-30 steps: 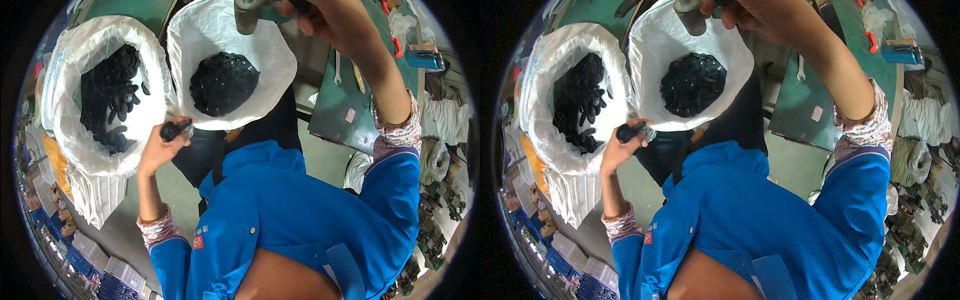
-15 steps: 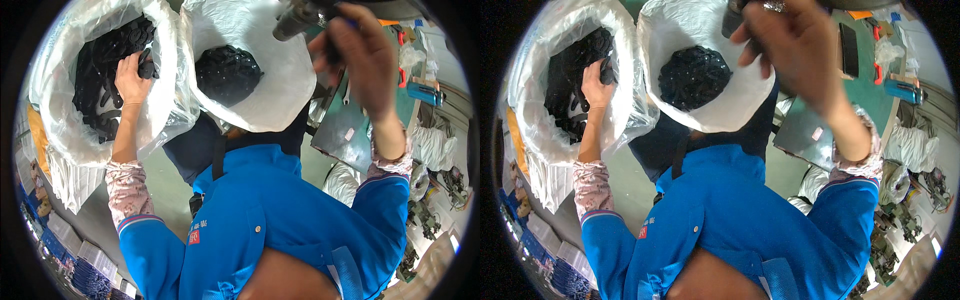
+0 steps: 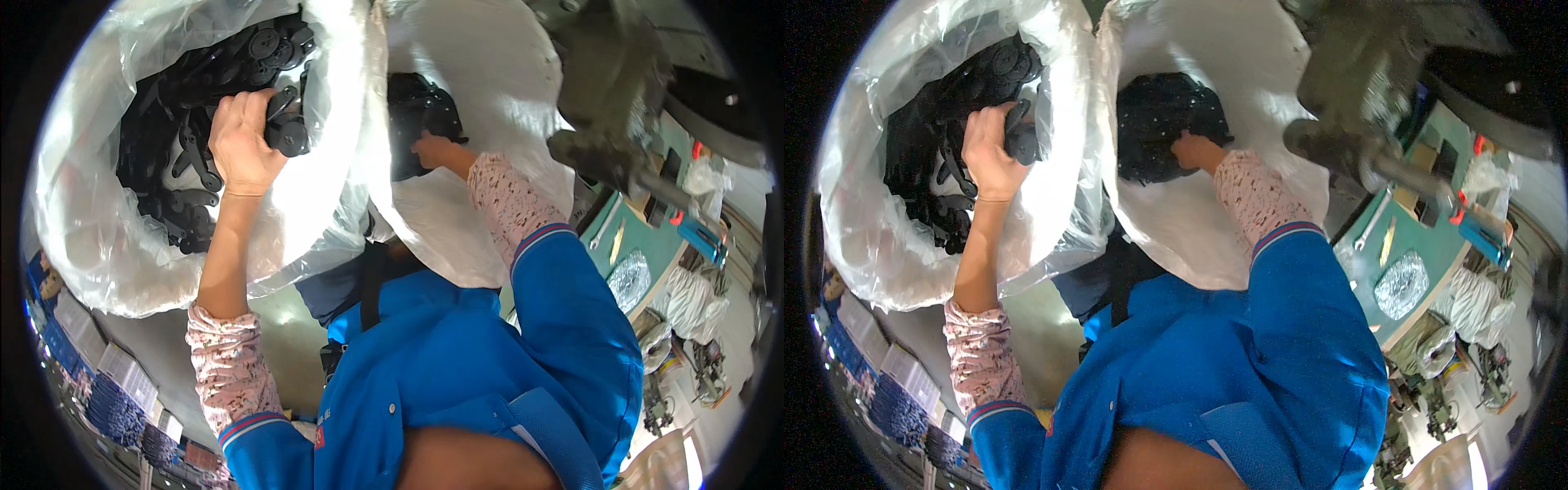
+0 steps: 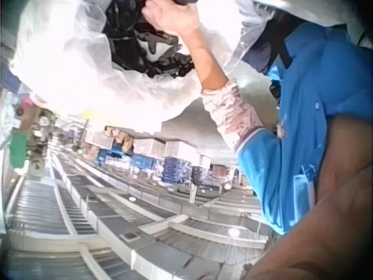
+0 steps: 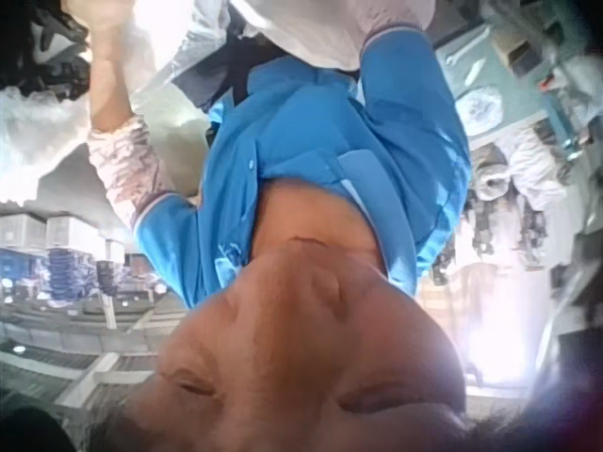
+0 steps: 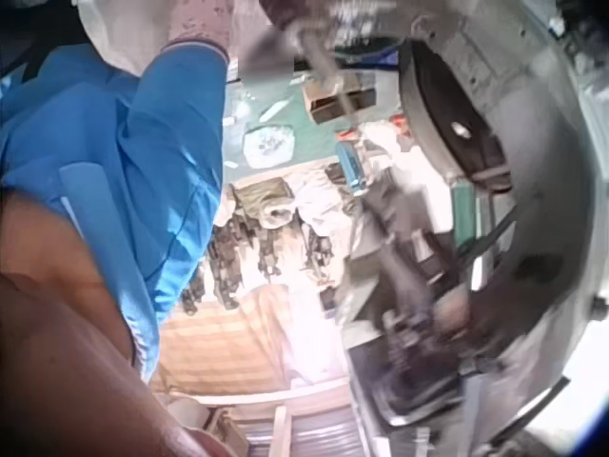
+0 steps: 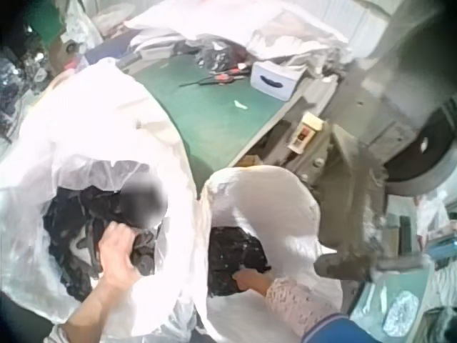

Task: The person repeatedly picks black plastic components from a large white sack, attaches small metal pieces to them by hand, and places the assembled units into a second white sack. The process continues throughout the clip with consistent handling of each component.

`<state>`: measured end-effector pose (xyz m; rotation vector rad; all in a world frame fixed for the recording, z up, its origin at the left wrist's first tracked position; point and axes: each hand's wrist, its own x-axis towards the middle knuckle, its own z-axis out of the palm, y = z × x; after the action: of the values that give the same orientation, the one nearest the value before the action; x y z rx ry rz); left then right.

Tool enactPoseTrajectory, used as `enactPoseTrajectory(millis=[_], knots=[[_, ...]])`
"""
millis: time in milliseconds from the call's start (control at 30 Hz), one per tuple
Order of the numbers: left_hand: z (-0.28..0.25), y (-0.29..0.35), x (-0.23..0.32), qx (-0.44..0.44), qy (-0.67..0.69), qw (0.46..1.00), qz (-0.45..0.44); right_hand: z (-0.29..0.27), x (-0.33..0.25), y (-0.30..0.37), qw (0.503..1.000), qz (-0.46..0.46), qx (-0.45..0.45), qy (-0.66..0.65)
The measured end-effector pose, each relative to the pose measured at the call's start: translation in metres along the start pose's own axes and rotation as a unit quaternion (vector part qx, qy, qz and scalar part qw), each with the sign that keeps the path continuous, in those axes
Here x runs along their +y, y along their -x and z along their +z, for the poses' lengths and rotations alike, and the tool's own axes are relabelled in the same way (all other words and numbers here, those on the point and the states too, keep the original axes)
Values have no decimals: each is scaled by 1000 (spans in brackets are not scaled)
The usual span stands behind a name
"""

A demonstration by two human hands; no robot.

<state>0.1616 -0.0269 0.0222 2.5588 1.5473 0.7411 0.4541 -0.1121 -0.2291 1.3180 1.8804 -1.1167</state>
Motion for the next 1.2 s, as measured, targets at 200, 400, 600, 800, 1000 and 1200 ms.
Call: enactPoseTrajectory(millis=[200,400,600,800,1000,1200], knots=[[-4,0,7,-10,30,999,-13,52,4,-26,998,-4,-58,-34],[-5,-2,7,-3,12,1000,-12,81,22,-50,992,-17,123,-26],[1,-5,5,15,-11,1000,-12,45,32,-21,981,33,191,-28],[6,-5,-2,36,-28,999,-6,40,58,-12,971,-18,230,-60],[-1,-5,5,11,-19,1000,-15,43,43,-5,970,65,231,25],[2,1,4,6,-22,999,-30,34,37,-6,980,58,190,-17]])
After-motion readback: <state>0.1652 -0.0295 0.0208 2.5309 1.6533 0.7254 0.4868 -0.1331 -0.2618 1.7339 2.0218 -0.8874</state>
